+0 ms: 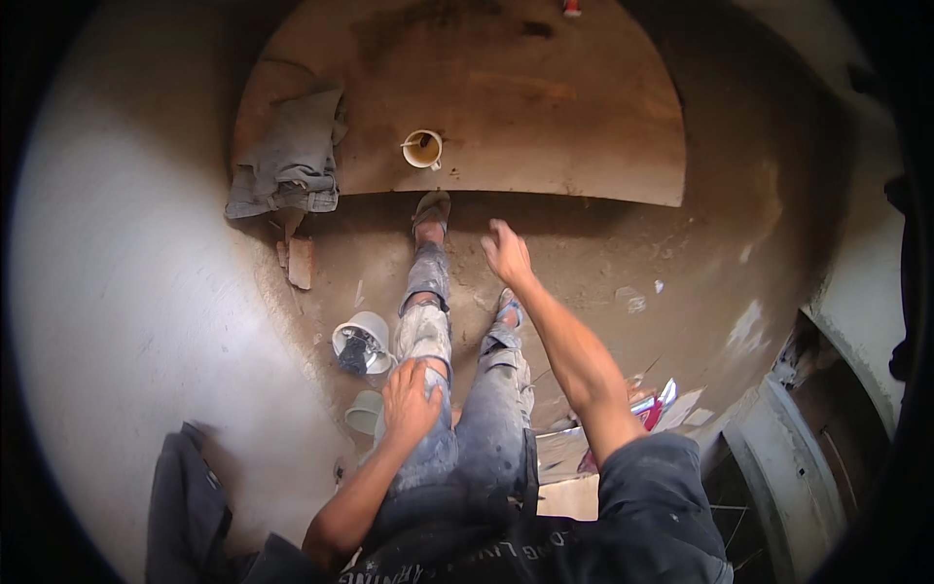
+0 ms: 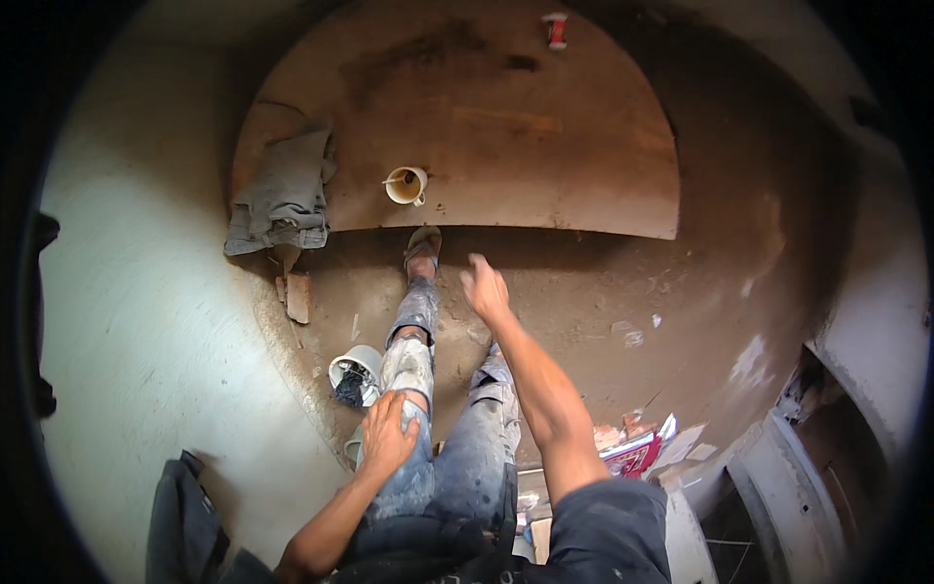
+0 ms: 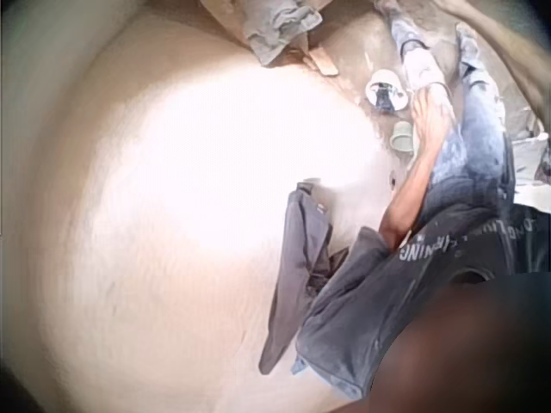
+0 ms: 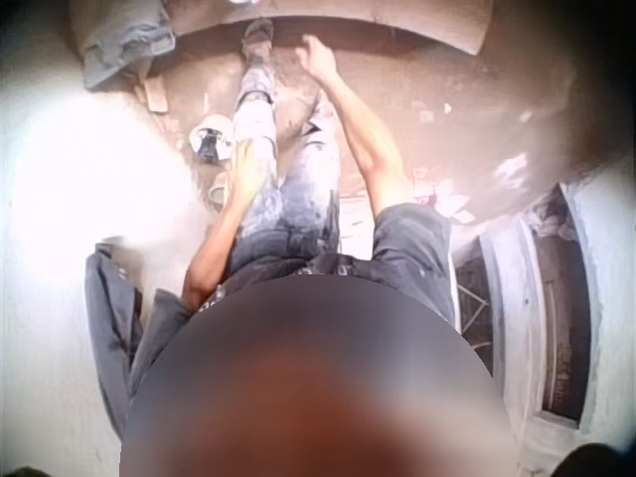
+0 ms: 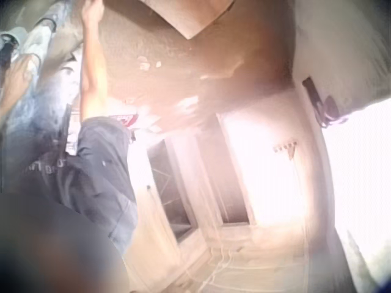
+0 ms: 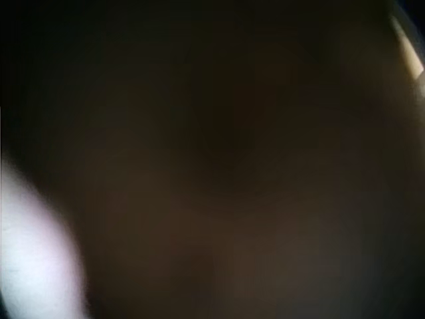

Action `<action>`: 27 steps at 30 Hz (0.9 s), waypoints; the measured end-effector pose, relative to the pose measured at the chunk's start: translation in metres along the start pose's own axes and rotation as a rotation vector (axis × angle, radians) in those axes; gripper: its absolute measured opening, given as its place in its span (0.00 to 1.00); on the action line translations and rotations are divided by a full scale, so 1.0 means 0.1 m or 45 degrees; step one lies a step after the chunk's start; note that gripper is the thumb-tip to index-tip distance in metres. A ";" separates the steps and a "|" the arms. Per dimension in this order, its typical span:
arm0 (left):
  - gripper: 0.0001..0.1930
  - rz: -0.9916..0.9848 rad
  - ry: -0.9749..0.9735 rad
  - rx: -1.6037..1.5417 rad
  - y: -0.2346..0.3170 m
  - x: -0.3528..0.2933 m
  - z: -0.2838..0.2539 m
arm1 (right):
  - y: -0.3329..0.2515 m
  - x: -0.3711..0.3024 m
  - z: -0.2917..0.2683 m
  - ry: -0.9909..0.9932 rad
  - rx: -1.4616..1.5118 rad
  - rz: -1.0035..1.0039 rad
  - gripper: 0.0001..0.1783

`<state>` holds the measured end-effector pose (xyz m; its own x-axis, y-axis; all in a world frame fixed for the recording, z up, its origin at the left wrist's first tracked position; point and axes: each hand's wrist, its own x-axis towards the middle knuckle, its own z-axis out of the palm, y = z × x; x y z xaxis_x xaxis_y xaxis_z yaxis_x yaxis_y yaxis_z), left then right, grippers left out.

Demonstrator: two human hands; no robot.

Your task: The person removes a beige tote bag from a wall hook, places it on a wooden surface, and opens a black plastic bag inside it. They pour a white granular substance from a small plastic bag into a cup, then place the small bag into the black plastic bag and close it. The tote bag is returned to the wall hook. The person then picks up a pair of grey pants and holds them up.

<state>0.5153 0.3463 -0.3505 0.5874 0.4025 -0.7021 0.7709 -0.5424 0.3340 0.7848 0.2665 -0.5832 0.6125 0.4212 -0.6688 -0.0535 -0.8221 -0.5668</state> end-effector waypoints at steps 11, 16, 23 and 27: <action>0.27 -0.129 -0.111 -0.085 -0.32 0.23 -0.34 | -0.70 1.66 0.94 -0.017 -0.135 0.035 0.18; 0.28 -0.093 -0.195 -0.057 -0.31 0.26 -0.41 | -0.45 0.58 0.42 0.188 0.168 -0.128 0.19; 0.26 0.202 -0.285 -0.038 -0.41 0.30 -0.79 | -0.15 -2.29 -0.89 0.574 0.594 0.341 0.21; 0.14 -0.092 -0.561 -0.287 -0.14 0.47 -1.49 | 0.31 -3.91 -1.54 0.856 0.823 0.736 0.21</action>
<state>0.5689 0.4833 -0.2944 0.4081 0.0572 -0.9112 0.8685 -0.3320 0.3681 0.6655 0.0175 -0.2653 0.6561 -0.4192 -0.6275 -0.7543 -0.3894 -0.5286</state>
